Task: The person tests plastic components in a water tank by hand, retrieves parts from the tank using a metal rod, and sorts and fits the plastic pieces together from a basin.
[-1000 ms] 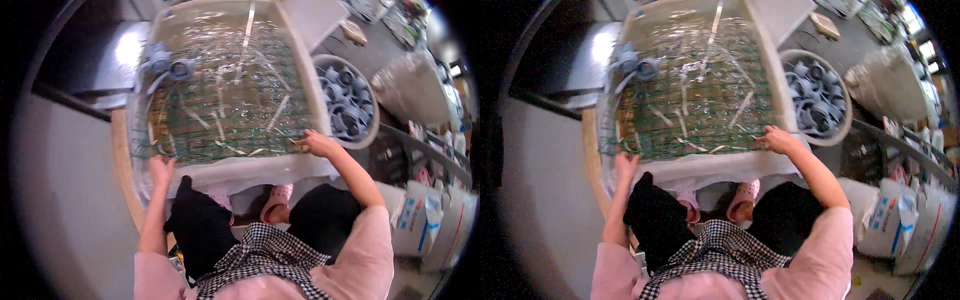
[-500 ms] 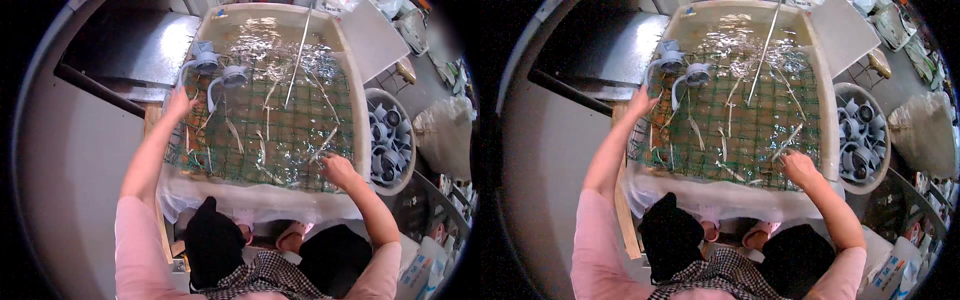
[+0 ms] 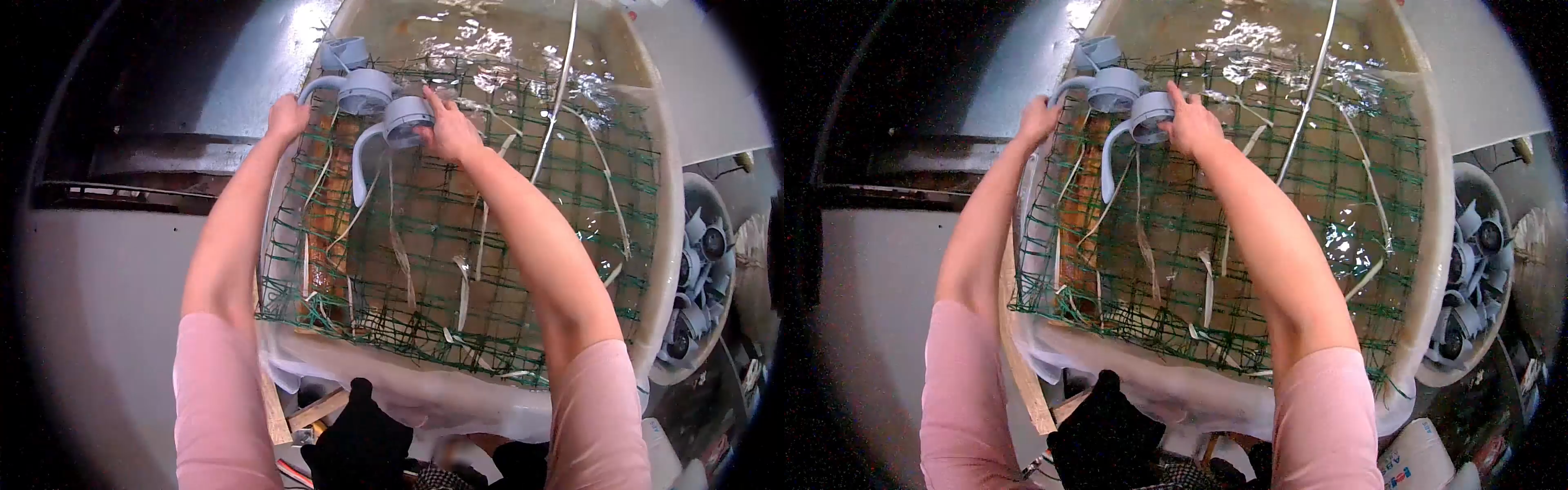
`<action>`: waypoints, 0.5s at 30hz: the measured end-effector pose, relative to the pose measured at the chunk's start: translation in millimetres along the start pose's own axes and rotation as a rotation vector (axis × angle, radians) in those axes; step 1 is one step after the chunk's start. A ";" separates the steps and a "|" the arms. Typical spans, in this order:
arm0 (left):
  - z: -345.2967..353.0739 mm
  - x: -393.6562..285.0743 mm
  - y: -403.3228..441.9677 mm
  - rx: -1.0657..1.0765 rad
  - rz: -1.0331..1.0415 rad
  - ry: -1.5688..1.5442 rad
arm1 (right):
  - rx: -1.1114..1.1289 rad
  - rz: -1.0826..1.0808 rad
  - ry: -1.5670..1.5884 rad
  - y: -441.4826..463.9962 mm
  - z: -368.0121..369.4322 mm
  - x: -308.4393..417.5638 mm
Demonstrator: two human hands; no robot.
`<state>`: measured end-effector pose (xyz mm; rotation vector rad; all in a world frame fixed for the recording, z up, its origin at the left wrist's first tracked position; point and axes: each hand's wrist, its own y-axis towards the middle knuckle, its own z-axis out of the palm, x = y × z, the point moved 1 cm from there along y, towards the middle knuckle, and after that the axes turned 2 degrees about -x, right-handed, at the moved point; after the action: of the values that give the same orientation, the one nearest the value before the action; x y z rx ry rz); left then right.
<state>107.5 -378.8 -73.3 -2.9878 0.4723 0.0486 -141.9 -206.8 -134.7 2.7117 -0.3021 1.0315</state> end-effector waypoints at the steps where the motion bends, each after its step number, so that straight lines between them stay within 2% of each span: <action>1: -11.3 -17.8 -11.3 -0.023 -0.054 -0.355 | 0.114 0.020 -0.005 5.9 0.2 -0.9; 2: -20.4 -33.2 -16.2 -0.049 -0.112 -0.716 | 0.228 0.038 -0.014 10.3 1.8 -3.7; 3: -26.8 -42.0 -12.9 -0.043 -0.119 -0.717 | 0.019 -0.053 -0.025 7.8 9.4 -9.8; 4: -31.6 -48.2 -9.3 -0.069 -0.122 -0.720 | 0.030 -0.052 -0.027 7.2 6.8 -13.9; 5: -36.6 -54.8 -5.8 -0.096 -0.126 -0.725 | -0.038 0.011 0.019 7.4 0.2 -19.8; 7: -45.0 -77.3 5.8 0.003 -0.074 -0.898 | -0.141 0.212 0.181 9.3 -23.8 -23.9; 9: -38.4 -108.6 24.9 -0.065 0.009 -1.184 | -0.147 0.426 0.351 21.0 -43.0 -49.4; 10: -32.7 -107.1 51.5 -0.063 -0.001 -1.192 | -0.118 0.503 0.407 36.0 -48.3 -70.6; 12: -21.5 -106.6 103.0 -0.053 0.200 -1.225 | 0.008 0.610 0.461 54.3 -81.7 -70.2; 14: -30.1 -92.8 96.0 -0.395 0.046 -0.731 | -0.114 0.392 0.300 61.6 -106.4 -67.5; 15: -10.5 -68.2 105.2 -0.461 -0.152 -0.635 | -0.374 0.290 1.123 74.9 -89.6 -87.9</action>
<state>10.2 -458.7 -71.0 -3.1574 0.1676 1.1916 -282.5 -243.4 -118.5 1.4586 -0.5766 2.0923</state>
